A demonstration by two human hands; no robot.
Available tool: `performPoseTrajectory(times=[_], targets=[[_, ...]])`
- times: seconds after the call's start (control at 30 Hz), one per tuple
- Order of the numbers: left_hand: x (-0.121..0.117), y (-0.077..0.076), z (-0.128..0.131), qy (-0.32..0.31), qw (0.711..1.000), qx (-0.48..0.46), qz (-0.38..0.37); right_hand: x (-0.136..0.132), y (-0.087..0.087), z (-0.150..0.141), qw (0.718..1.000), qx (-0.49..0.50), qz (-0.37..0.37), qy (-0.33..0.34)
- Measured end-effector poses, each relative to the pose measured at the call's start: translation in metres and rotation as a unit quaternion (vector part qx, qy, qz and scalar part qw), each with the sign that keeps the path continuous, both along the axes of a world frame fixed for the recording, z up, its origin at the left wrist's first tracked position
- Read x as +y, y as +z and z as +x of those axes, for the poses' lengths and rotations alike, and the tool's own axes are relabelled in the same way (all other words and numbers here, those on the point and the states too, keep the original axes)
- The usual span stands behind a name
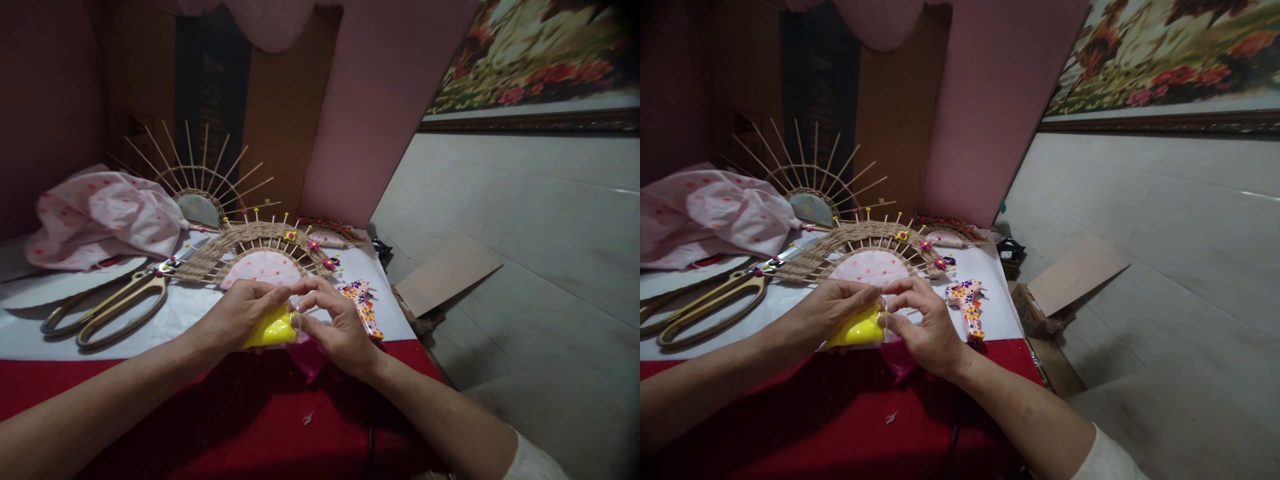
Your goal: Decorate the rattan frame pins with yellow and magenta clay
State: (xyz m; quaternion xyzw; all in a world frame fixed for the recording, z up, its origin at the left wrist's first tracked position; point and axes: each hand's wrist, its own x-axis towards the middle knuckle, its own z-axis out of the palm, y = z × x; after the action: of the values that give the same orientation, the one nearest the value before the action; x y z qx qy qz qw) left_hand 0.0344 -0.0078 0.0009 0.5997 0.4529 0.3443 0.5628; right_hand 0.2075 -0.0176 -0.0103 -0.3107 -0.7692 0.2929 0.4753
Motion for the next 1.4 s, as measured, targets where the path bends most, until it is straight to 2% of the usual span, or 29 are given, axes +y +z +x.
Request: performPoseTrajectory(times=[0.1, 0.2, 0.37, 0.57, 0.73, 0.87, 1.0, 1.07, 1.13, 1.27, 1.33, 1.4], targets=[[0.0, 0.0, 0.001, -0.003, 1.0, 0.01, -0.004, 0.0, -0.001, 0.001, 0.999, -0.022, 0.003, 0.025], [-0.001, 0.004, 0.001, 0.014, 1.0, 0.004, -0.016, 0.004, -0.005, 0.002, 0.999, 0.009, -0.024, 0.038], [-0.001, 0.008, 0.0, 0.035, 0.999, 0.003, -0.024, 0.01, -0.009, 0.001, 0.995, 0.077, -0.069, 0.001], [0.001, 0.007, -0.002, 0.029, 0.999, 0.012, -0.018, 0.007, -0.004, 0.002, 0.999, 0.037, -0.019, -0.007], [0.004, -0.001, -0.003, 0.024, 0.999, 0.01, 0.027, 0.004, -0.001, 0.001, 1.0, -0.007, -0.021, 0.002], [0.008, -0.008, -0.003, 0.023, 0.998, 0.027, 0.057, 0.001, -0.001, -0.001, 1.0, -0.013, 0.001, -0.02], [0.008, -0.008, -0.003, 0.017, 0.997, 0.028, 0.062, 0.0, -0.003, -0.003, 1.0, -0.013, -0.004, -0.004], [0.007, -0.005, -0.003, 0.021, 0.998, 0.023, 0.046, 0.003, -0.006, -0.003, 0.999, 0.023, -0.042, 0.01], [0.005, -0.002, -0.002, 0.031, 0.999, 0.02, 0.02, 0.009, -0.008, 0.0, 0.99, 0.097, -0.103, -0.006], [0.004, 0.004, -0.002, 0.062, 0.998, 0.025, -0.013, 0.021, -0.005, 0.007, 0.934, 0.291, -0.191, -0.086], [0.004, 0.005, -0.003, 0.076, 0.997, 0.027, -0.01, 0.022, -0.002, 0.008, 0.913, 0.339, -0.217, -0.068], [0.005, 0.005, -0.004, 0.083, 0.996, 0.024, 0.003, 0.019, 0.0, 0.007, 0.911, 0.334, -0.239, -0.023]])
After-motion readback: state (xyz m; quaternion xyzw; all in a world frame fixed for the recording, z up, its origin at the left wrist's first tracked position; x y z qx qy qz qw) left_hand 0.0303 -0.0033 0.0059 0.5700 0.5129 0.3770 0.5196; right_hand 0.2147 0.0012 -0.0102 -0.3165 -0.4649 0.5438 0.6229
